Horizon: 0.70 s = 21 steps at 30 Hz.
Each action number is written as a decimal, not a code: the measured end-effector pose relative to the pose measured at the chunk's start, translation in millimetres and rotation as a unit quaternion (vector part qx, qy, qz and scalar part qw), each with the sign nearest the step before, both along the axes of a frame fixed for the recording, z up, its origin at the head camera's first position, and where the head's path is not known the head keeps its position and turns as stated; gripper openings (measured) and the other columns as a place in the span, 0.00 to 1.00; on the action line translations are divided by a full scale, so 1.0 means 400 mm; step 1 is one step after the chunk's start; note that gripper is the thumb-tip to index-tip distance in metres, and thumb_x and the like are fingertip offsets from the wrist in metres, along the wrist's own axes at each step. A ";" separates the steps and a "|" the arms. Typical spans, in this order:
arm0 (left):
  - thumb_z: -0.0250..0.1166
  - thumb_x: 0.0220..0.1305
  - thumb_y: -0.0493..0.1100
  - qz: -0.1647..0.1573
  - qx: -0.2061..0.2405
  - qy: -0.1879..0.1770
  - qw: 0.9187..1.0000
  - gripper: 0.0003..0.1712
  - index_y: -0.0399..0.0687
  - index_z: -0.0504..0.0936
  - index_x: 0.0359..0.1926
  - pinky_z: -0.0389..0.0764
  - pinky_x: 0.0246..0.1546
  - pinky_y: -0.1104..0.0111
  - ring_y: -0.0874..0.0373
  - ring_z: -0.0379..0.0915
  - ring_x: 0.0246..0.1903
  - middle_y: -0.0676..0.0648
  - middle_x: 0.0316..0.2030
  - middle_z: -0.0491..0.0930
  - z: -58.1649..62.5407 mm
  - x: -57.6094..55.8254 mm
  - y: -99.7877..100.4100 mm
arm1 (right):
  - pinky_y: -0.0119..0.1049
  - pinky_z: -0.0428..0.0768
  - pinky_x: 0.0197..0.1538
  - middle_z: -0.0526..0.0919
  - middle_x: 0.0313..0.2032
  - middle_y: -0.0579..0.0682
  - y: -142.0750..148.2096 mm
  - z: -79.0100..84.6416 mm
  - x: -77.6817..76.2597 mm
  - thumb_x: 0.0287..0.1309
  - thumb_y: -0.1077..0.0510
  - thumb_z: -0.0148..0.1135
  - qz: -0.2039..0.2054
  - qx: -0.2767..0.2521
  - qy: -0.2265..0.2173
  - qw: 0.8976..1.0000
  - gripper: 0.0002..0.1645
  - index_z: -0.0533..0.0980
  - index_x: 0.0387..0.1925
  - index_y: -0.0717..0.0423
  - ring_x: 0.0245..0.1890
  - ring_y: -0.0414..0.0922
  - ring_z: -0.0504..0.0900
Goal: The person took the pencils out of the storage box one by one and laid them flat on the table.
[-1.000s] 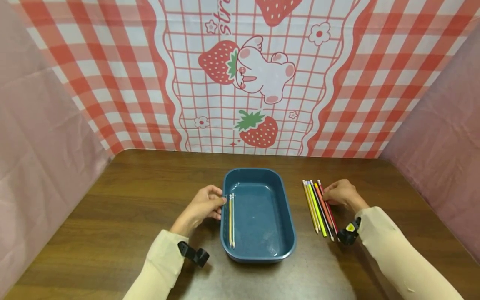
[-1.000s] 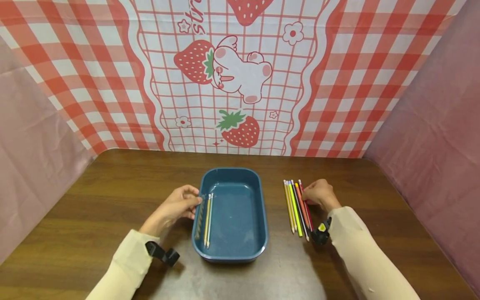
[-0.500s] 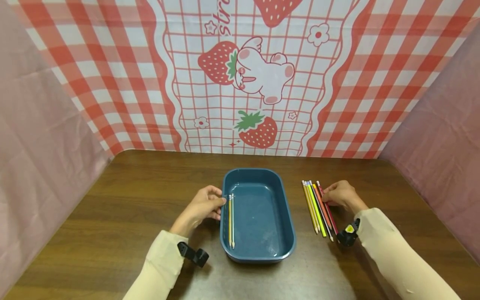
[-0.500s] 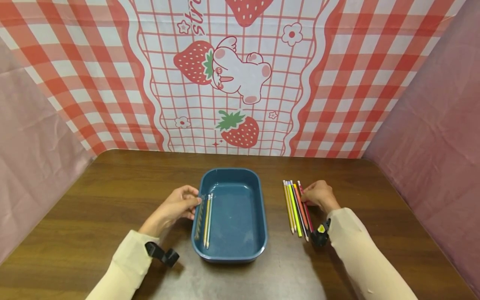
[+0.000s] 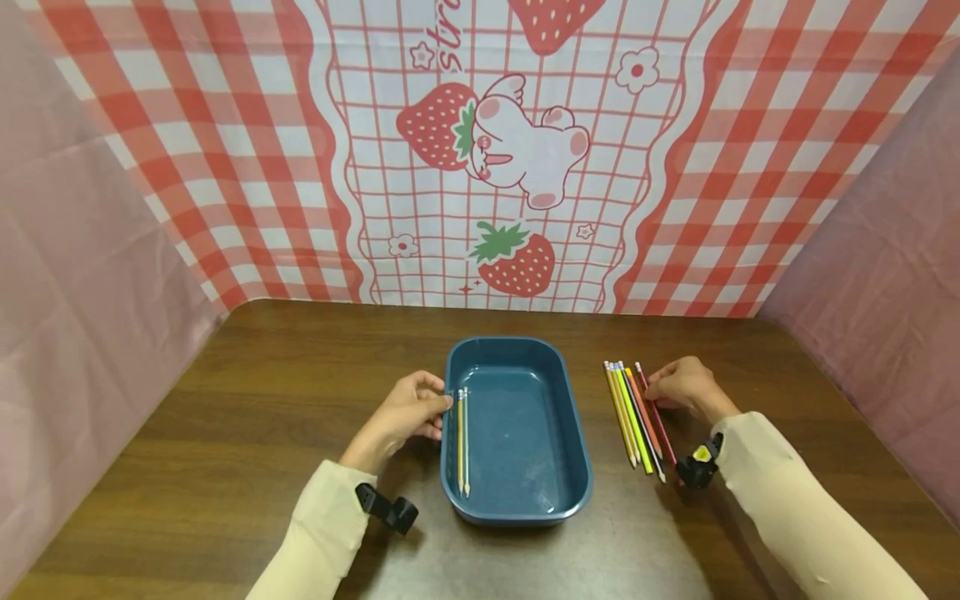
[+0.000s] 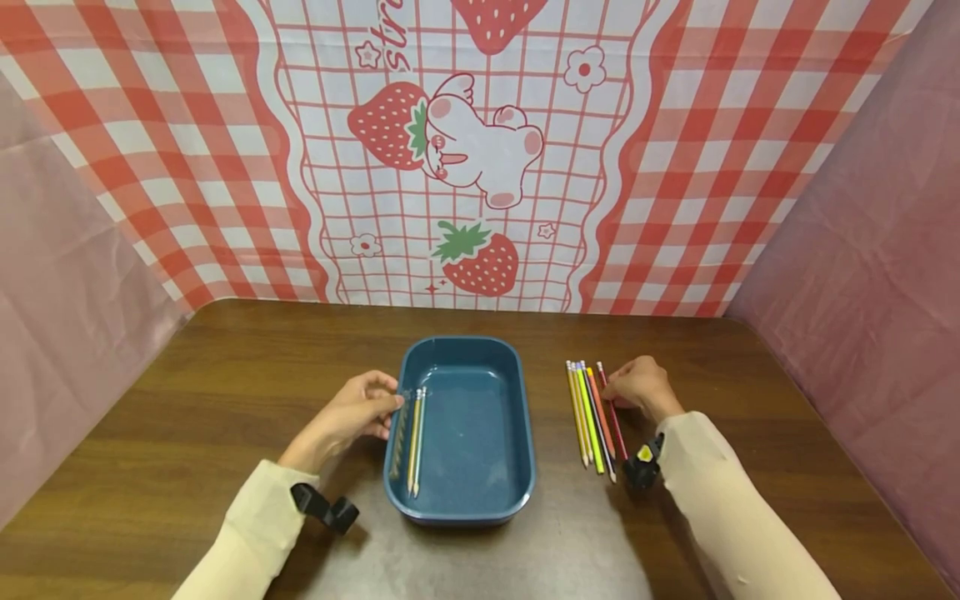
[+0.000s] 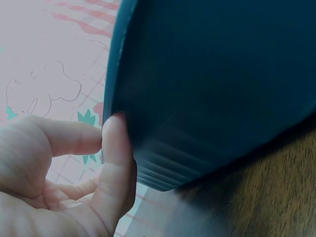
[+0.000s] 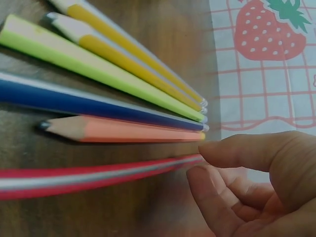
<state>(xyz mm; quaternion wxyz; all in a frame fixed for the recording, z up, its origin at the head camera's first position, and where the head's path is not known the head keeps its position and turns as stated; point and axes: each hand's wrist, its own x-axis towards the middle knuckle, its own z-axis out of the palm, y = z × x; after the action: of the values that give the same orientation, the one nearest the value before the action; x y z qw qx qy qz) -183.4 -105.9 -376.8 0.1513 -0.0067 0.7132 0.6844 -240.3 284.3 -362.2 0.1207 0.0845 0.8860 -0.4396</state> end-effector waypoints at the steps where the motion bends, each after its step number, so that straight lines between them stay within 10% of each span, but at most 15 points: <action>1: 0.56 0.61 0.29 0.000 0.000 0.000 1.000 0.14 0.30 0.64 0.47 0.75 0.14 0.76 0.63 0.66 0.15 0.49 0.22 0.68 0.000 0.000 0.000 | 0.32 0.85 0.29 0.79 0.22 0.48 0.000 0.004 -0.001 0.45 0.69 0.67 0.003 0.007 0.003 1.000 0.22 0.73 0.42 0.81 0.21 0.36 0.80; 8: 0.56 0.61 0.29 0.001 0.000 0.001 1.000 0.16 0.29 0.64 0.48 0.75 0.13 0.76 0.63 0.66 0.15 0.49 0.21 0.68 -0.001 -0.002 0.000 | 0.30 0.77 0.30 0.81 0.29 0.51 -0.010 0.038 -0.012 0.41 0.63 0.68 0.033 0.099 0.033 0.994 0.24 0.77 0.43 0.73 0.29 0.43 0.76; 21: 0.55 0.61 0.28 0.003 0.006 -0.002 1.000 0.15 0.29 0.63 0.47 0.75 0.13 0.76 0.63 0.65 0.14 0.49 0.21 0.67 -0.002 -0.002 -0.003 | 0.38 0.82 0.37 0.83 0.32 0.51 -0.126 0.119 -0.036 0.46 0.64 0.66 0.111 0.074 0.072 0.988 0.23 0.76 0.46 0.72 0.27 0.37 0.77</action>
<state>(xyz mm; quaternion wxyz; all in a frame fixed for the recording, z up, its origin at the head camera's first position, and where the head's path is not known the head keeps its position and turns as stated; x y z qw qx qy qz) -184.2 -107.1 -377.6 0.1504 -0.0093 0.7088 0.6892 -254.8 234.0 -314.7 0.0981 -0.0380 0.9264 -0.3614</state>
